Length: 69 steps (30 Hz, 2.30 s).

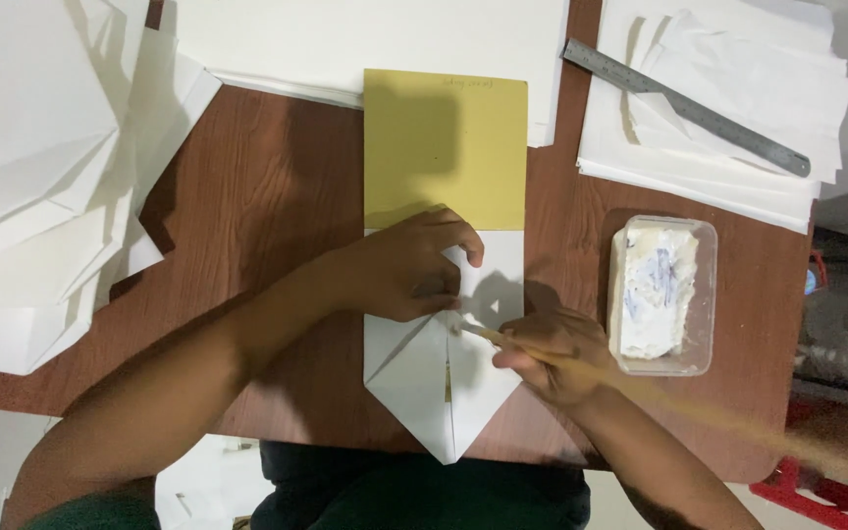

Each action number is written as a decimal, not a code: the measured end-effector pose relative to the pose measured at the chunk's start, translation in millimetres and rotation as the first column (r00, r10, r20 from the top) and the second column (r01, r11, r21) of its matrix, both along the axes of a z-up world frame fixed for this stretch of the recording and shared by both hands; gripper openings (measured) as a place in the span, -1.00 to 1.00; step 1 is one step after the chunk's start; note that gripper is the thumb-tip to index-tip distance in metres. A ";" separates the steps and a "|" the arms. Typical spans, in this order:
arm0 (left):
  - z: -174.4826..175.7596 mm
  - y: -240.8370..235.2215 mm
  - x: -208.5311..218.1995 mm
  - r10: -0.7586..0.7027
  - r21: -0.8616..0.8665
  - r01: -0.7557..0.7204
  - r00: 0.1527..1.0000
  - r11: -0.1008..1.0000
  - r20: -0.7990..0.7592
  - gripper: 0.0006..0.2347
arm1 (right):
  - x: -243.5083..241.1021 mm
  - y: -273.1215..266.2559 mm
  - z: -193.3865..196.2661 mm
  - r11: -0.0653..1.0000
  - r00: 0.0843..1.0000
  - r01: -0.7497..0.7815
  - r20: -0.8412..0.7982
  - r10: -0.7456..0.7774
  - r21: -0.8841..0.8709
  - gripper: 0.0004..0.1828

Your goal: The person applies a white substance to a yellow paper using a brush, then folds a white paper over it and presses the edges. They continue to apply the substance to the folded paper and press it down, repeating the process with additional white paper sheets.

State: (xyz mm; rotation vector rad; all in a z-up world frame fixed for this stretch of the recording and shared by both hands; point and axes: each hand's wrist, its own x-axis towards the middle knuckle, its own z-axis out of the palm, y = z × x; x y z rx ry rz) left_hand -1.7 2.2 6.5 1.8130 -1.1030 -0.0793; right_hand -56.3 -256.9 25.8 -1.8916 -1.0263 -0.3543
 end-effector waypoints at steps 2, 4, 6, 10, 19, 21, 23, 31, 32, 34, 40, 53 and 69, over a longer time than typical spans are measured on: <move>1.0 -0.5 -0.4 0.002 0.001 -0.002 1.000 1.000 0.007 -0.84 | -3.5 -22.1 -13.0 0.997 0.999 -0.037 -0.005 0.036 -0.074 -0.52; 3.6 -1.1 -1.1 0.004 0.003 -0.004 1.000 1.000 0.015 -0.84 | -5.2 -36.1 -29.1 0.986 0.997 -0.074 -0.012 0.073 -0.147 -0.42; 7.6 -2.0 -2.7 -0.005 0.011 0.005 1.000 1.000 -0.012 -0.85 | -5.2 -42.3 -48.1 0.989 0.994 -0.109 -0.037 0.106 -0.103 -0.53; 2.2 0.2 -0.3 -0.012 -0.032 0.011 1.000 0.999 -0.023 -0.84 | 5.7 -6.9 -5.2 0.990 0.991 -0.127 0.037 0.125 0.058 -0.60; 6.0 1.1 2.7 -0.024 0.051 0.026 0.999 0.998 -0.038 -0.86 | 4.5 -28.3 -48.3 0.960 0.989 -0.067 -0.112 0.101 0.271 -0.57; 2.9 0.1 1.0 -0.020 -0.006 0.020 1.000 1.000 -0.009 -0.86 | 11.4 -6.4 -3.7 0.992 0.983 -0.031 -0.176 0.053 0.122 -0.49; 4.4 0.0 0.1 -0.024 -0.020 0.024 1.000 1.000 -0.015 -0.85 | 5.6 2.9 -3.9 0.986 0.980 -0.047 -0.186 0.077 0.158 -0.47; 14.6 -1.5 0.6 -0.018 -0.018 0.019 0.999 1.000 0.032 -0.85 | 6.0 13.4 14.3 0.992 0.991 0.005 -0.133 0.011 0.124 -0.72; 14.3 -1.2 0.1 -0.022 -0.040 0.023 0.999 0.999 0.028 -0.86 | 7.5 16.2 18.4 0.987 0.987 -0.042 -0.148 0.066 0.157 -0.72; 12.3 -1.5 -0.4 -0.028 -0.061 0.029 0.999 0.998 0.021 -0.86 | 10.4 19.8 25.6 0.978 0.979 -0.086 -0.164 0.118 0.192 -0.71; 15.3 -1.4 0.1 -0.011 -0.052 0.011 1.000 0.999 0.008 -0.86 | 7.9 11.8 23.8 0.962 0.971 -0.156 -0.145 0.191 0.226 -0.68; 13.0 -0.4 -0.1 -0.022 -0.050 0.021 1.000 0.999 -0.017 -0.88 | 2.0 3.0 9.5 0.964 0.975 -0.106 -0.164 0.148 0.244 -0.61; 12.6 -0.5 -0.8 -0.012 -0.060 0.010 0.999 0.998 -0.029 -0.90 | 10.7 3.9 20.8 0.974 0.985 -0.076 -0.137 0.106 0.213 -0.57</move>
